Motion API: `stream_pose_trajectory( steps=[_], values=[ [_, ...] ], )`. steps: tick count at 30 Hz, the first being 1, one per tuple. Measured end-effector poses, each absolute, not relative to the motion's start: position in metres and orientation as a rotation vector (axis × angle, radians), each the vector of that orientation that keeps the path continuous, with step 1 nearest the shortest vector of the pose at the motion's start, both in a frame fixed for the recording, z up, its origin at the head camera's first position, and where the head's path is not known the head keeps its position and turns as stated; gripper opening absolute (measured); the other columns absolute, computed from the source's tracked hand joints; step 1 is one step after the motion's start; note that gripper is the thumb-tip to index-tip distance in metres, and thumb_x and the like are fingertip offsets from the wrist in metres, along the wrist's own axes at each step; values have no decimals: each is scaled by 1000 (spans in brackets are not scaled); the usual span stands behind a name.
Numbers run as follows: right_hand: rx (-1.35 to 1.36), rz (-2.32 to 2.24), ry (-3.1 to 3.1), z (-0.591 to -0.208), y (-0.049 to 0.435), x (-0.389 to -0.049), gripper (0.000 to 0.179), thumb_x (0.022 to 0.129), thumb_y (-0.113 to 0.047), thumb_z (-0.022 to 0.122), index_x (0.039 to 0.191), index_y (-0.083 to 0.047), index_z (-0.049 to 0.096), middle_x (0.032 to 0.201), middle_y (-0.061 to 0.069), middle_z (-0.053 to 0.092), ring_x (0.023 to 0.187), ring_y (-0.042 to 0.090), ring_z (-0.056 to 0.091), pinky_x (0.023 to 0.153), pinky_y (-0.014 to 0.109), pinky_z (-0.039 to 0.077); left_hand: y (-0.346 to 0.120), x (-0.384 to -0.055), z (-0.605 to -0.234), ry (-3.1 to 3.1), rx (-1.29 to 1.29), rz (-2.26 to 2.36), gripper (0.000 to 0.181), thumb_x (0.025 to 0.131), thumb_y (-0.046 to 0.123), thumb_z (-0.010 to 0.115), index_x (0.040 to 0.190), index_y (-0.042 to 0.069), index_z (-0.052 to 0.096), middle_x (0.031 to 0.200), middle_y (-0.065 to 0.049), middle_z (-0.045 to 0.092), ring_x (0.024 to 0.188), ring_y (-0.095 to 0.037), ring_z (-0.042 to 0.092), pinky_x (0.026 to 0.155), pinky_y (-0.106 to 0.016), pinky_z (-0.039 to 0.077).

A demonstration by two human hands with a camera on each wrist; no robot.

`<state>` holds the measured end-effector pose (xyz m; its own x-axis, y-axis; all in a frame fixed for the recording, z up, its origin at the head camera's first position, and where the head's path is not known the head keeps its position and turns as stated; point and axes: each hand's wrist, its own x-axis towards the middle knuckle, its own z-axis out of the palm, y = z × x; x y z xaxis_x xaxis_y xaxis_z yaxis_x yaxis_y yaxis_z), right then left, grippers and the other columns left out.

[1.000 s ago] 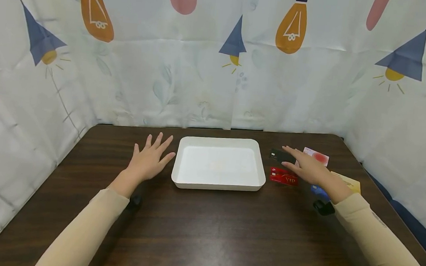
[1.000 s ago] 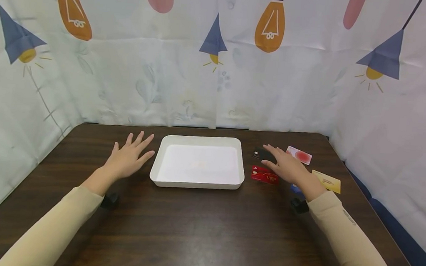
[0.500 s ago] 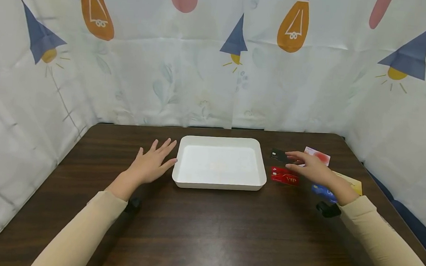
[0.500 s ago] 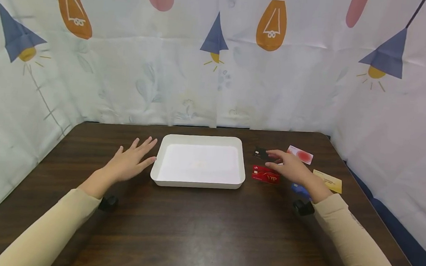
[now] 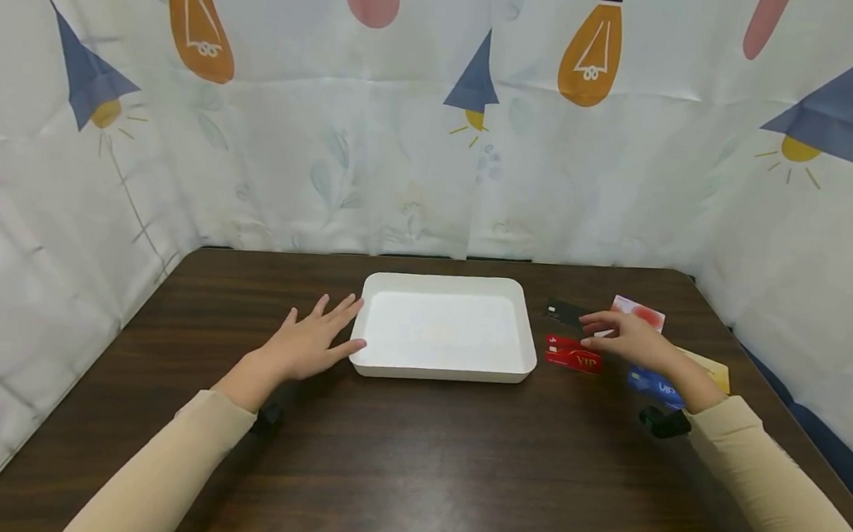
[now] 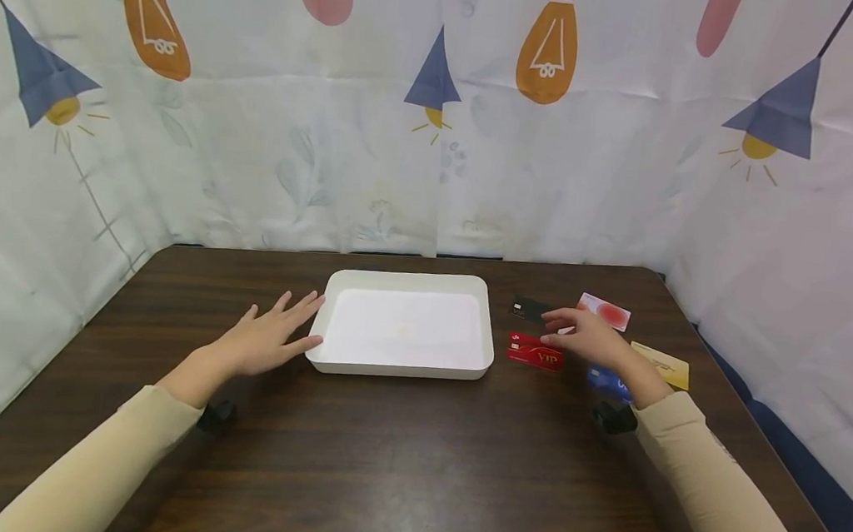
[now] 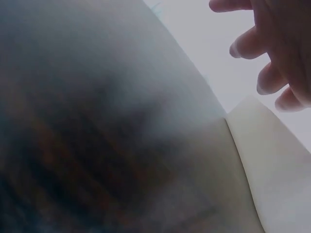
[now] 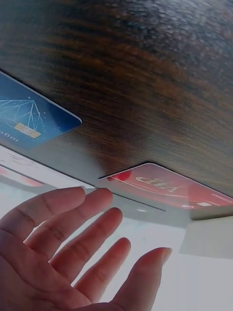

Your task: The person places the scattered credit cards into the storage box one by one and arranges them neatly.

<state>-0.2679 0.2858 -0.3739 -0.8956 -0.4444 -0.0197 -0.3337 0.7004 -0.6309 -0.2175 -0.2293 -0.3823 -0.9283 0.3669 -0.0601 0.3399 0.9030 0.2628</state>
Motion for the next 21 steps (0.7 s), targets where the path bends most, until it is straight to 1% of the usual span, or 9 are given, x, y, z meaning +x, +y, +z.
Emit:
stream_pose_trajectory(
  steps=[3, 5, 9, 11, 13, 15, 21],
  values=[
    [-617, -933, 2742, -375, 287, -269, 48, 98, -22, 70, 133, 10, 60, 122, 27, 67, 112, 44, 64, 95, 57, 53, -228, -216, -383, 2950, 550, 374, 85, 102, 68, 39, 166, 15, 18, 170, -10, 16, 153, -46, 10, 111, -78, 6],
    [-611, -909, 2746, -376, 288, -270, 49, 98, -22, 71, 133, 10, 60, 120, 26, 68, 110, 43, 64, 93, 56, 54, -227, -215, -383, 2947, 553, 371, 86, 102, 68, 40, 166, 14, 18, 170, -10, 16, 153, -45, 10, 112, -78, 7],
    [-591, -873, 2734, -377, 290, -273, 50, 96, -22, 73, 132, 10, 60, 114, 23, 68, 98, 36, 66, 83, 46, 59, -227, -216, -384, 2938, 561, 364, 89, 101, 68, 45, 166, 13, 17, 170, -11, 16, 153, -45, 11, 112, -78, 7],
    [-571, -864, 2708, -376, 290, -274, 52, 95, -22, 75, 131, 11, 59, 112, 23, 67, 90, 31, 66, 76, 40, 59, -227, -216, -384, 2930, 568, 358, 92, 99, 69, 47, 166, 11, 17, 170, -11, 15, 153, -45, 11, 111, -78, 8],
    [-544, -855, 2677, -374, 290, -275, 54, 93, -23, 77, 130, 12, 58, 110, 23, 65, 85, 27, 64, 71, 36, 59, -227, -215, -384, 2924, 575, 349, 96, 98, 69, 49, 165, 10, 16, 170, -11, 15, 153, -45, 12, 112, -78, 9],
    [-516, -832, 2649, -373, 290, -276, 57, 91, -25, 79, 129, 12, 57, 108, 22, 64, 83, 25, 61, 70, 36, 59, -227, -216, -384, 2918, 582, 338, 98, 97, 70, 51, 165, 9, 15, 170, -11, 15, 153, -45, 12, 112, -78, 9],
    [-489, -798, 2576, -374, 291, -277, 65, 88, -25, 84, 129, 12, 50, 104, 19, 60, 85, 26, 57, 71, 37, 57, -227, -215, -384, 2896, 599, 335, 104, 94, 71, 55, 165, 8, 11, 170, -11, 14, 153, -44, 12, 111, -78, 10]
  ],
)
